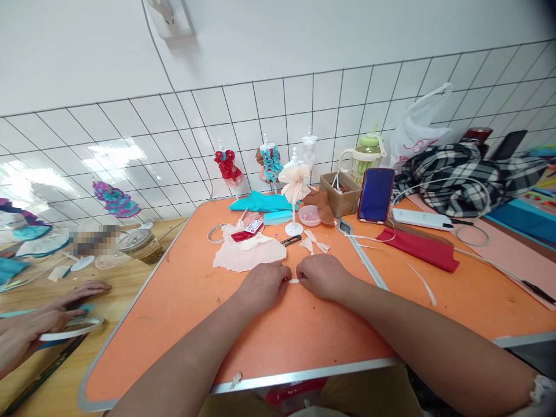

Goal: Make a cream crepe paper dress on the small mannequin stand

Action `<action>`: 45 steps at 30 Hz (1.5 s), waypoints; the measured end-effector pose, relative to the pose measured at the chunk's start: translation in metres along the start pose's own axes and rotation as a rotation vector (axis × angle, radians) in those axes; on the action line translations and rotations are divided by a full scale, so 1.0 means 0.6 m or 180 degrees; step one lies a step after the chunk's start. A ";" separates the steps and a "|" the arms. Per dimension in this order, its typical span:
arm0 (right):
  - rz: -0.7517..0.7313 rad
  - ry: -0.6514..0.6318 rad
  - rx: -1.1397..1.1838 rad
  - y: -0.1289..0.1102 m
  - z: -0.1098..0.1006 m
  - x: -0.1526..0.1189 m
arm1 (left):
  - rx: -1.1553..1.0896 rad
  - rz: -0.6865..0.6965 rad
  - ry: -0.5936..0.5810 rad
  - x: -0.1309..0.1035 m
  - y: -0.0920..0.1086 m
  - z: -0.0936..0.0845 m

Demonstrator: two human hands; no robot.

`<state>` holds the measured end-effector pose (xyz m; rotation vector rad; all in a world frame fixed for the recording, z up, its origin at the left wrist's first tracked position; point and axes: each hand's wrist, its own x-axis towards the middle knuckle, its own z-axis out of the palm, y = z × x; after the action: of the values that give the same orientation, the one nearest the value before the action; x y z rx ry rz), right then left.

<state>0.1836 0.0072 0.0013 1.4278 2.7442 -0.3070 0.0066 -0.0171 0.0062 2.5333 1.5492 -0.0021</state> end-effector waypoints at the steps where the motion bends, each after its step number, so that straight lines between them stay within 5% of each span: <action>1: 0.0003 0.0012 0.0006 -0.001 0.000 0.000 | -0.0034 -0.0026 -0.0020 -0.001 0.000 -0.001; 16: -0.0182 0.0259 -0.0151 -0.017 -0.011 -0.013 | 0.0066 0.0508 0.0705 -0.005 0.005 -0.001; 26: -0.0761 0.0542 0.0327 0.009 -0.026 -0.004 | -0.0052 0.0391 0.0702 -0.004 0.003 -0.006; 32: 0.0688 0.1230 0.0568 0.139 -0.093 -0.026 | -0.0318 0.0232 0.0777 -0.002 -0.013 -0.009; 34: 0.1193 0.1072 0.0495 0.193 -0.106 -0.046 | -0.0409 0.0176 0.0790 -0.002 -0.015 -0.009; 37: 0.1354 0.0518 0.0694 0.250 -0.101 -0.066 | -0.0521 0.0062 0.0814 -0.002 -0.017 -0.007; 45: 0.1657 0.0189 0.0349 0.260 -0.062 -0.044 | -0.0618 -0.0102 0.0815 -0.005 -0.019 -0.009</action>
<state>0.3280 0.0804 0.0160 2.1293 2.3016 -0.3959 -0.0055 -0.0138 0.0101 2.4300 1.5886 0.4623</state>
